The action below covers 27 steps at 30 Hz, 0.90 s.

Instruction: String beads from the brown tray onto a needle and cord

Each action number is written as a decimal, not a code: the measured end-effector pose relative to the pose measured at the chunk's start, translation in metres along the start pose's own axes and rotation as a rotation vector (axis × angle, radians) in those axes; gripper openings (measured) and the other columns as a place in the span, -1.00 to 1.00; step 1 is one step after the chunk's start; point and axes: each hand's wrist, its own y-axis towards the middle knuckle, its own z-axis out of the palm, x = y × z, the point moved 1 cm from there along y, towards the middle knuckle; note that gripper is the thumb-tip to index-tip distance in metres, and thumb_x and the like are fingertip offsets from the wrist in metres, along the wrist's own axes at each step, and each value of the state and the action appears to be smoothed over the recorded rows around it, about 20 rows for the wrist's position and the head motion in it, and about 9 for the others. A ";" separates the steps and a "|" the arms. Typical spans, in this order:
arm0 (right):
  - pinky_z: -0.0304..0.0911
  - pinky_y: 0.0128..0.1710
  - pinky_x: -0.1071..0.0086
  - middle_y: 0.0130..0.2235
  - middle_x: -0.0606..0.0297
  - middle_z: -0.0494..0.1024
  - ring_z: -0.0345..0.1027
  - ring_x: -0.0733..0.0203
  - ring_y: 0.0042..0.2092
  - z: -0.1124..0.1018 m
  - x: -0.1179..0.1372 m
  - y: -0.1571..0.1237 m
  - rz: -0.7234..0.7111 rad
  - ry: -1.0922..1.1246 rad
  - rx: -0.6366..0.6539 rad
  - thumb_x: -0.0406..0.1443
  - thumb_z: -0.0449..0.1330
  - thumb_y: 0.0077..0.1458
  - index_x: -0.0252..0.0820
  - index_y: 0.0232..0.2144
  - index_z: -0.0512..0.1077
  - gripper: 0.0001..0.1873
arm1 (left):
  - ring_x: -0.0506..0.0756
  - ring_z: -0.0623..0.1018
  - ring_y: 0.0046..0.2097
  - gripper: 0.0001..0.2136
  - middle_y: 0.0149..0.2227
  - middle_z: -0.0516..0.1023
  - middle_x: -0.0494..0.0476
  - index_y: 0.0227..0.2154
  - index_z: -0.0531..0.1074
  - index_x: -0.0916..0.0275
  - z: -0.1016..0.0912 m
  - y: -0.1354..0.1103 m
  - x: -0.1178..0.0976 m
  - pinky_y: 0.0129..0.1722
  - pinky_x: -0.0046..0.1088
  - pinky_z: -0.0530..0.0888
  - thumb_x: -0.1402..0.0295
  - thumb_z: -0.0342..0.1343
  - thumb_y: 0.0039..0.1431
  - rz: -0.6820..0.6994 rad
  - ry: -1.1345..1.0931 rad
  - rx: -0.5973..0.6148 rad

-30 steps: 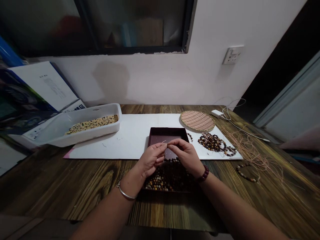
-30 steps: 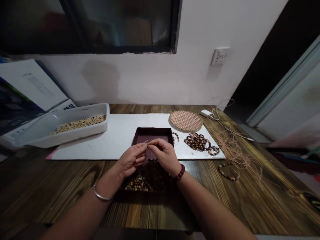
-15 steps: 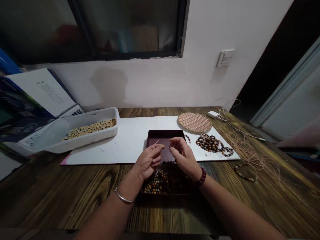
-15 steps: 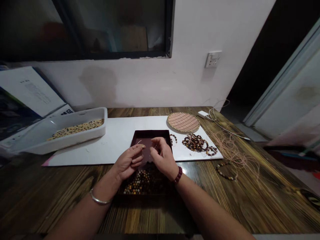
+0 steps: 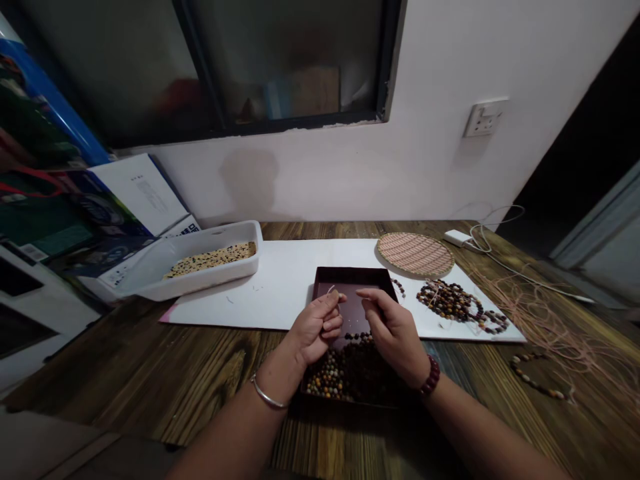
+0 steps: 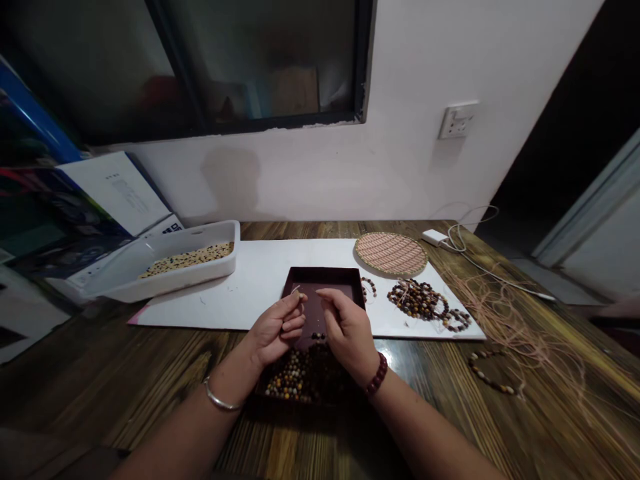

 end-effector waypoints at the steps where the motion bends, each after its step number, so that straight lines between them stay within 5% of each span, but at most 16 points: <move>1: 0.27 -0.42 0.42 -0.39 0.26 0.49 0.36 0.26 -0.40 0.000 0.002 0.000 -0.001 -0.027 -0.007 -0.38 -0.01 0.12 -0.19 -0.24 0.37 -0.81 | -0.21 0.04 -0.71 -0.74 -0.73 0.07 -0.20 -0.47 0.41 0.37 0.000 0.000 0.000 -0.76 -0.72 -0.06 0.28 0.30 -0.14 0.004 -0.004 0.009; 10: 0.27 -0.38 0.42 -0.37 0.26 0.48 0.35 0.25 -0.35 -0.001 0.004 0.000 -0.141 -0.040 -0.030 -0.43 -0.01 0.12 -0.16 -0.29 0.39 -0.80 | -0.22 0.07 -0.71 -0.72 -0.70 0.17 -0.18 -0.50 0.39 0.35 -0.002 0.001 -0.001 -0.77 -0.73 -0.06 0.34 0.35 -0.24 0.015 -0.073 0.074; 27: 0.25 -0.48 0.47 -0.46 0.31 0.46 0.30 0.31 -0.48 -0.002 0.010 -0.003 -0.085 -0.042 -0.051 -0.40 0.01 0.11 -0.17 -0.31 0.36 -0.86 | -0.20 0.01 -0.69 -0.74 -0.68 0.07 -0.20 -0.51 0.30 0.31 -0.003 -0.002 -0.001 -0.75 -0.72 -0.11 0.42 0.32 -0.18 0.010 -0.053 0.144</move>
